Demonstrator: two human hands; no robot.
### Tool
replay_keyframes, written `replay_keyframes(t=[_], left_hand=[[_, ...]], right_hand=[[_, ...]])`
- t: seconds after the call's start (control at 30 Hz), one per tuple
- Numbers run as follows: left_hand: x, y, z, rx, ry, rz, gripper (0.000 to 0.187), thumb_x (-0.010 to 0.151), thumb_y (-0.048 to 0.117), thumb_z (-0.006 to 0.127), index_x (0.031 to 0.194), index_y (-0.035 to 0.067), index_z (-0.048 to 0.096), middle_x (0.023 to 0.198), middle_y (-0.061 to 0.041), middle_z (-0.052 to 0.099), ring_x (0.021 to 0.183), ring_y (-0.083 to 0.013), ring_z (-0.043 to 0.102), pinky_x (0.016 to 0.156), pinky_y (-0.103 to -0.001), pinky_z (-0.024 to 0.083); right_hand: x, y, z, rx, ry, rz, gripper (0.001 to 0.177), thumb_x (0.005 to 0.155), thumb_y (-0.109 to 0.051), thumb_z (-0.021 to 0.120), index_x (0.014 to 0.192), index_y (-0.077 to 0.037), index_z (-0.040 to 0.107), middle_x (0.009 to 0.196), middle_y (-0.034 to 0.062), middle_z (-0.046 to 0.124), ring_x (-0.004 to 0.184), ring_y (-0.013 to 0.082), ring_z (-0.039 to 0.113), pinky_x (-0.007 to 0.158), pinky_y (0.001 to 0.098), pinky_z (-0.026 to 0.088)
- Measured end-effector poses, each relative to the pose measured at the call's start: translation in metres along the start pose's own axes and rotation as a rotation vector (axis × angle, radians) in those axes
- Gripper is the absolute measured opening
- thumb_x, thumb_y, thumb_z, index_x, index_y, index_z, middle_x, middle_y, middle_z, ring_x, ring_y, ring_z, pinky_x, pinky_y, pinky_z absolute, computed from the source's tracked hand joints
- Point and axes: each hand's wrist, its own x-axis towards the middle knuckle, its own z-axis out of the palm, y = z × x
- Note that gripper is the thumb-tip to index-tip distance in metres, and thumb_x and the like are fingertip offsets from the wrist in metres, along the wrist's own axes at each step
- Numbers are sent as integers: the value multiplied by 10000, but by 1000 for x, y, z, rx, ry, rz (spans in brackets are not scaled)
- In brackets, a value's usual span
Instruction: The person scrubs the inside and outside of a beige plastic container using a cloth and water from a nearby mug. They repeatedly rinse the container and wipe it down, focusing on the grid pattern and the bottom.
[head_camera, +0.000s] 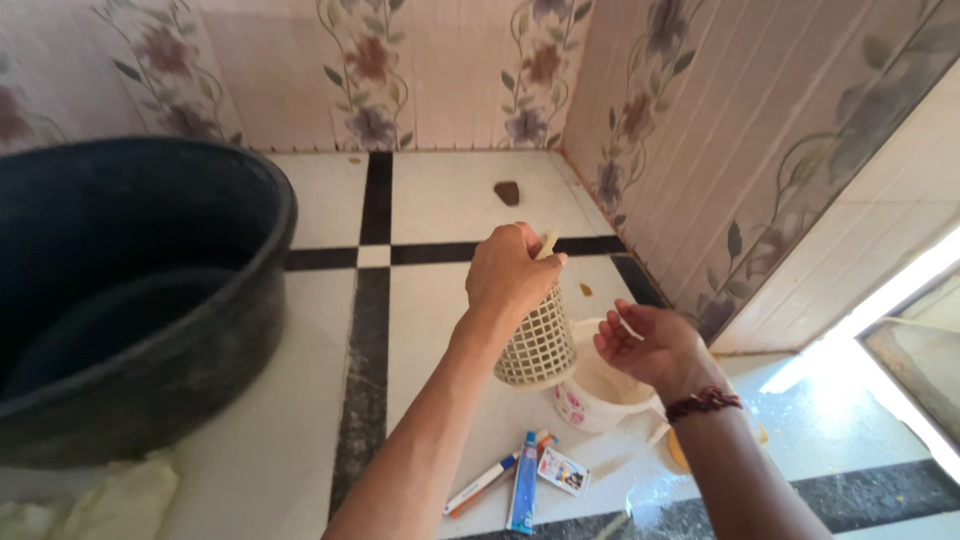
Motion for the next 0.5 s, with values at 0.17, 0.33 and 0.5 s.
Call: replay_keyframes(t=[0.17, 0.33, 0.5], left_hand=[[17, -33, 30, 117, -7, 47, 263, 741, 217, 798, 943, 69, 719, 919, -133, 760, 893, -312, 729, 769, -452, 562], [21, -73, 49, 146, -62, -6, 232, 751, 201, 772, 948, 82, 741, 937, -155, 760, 929, -338, 726, 776, -461, 568], [20, -103, 54, 139, -44, -60, 188, 740, 152, 730, 908, 70, 719, 901, -167, 754, 888, -336, 741, 755, -467, 576]], right_hand=[[70, 23, -37, 259, 234, 143, 229, 1057, -196, 447, 1090, -63, 631, 1047, 125, 571, 951, 285, 565, 976, 502, 467], [118, 46, -77, -1246, 348, -637, 332, 1053, -300, 411, 1300, -156, 581, 1312, 93, 556, 1207, 278, 507, 1098, 476, 390], [169, 45, -79, -2568, -124, -1483, 383, 1052, -324, 428, 1380, -184, 567, 1423, 81, 571, 1331, 262, 501, 1162, 442, 375]])
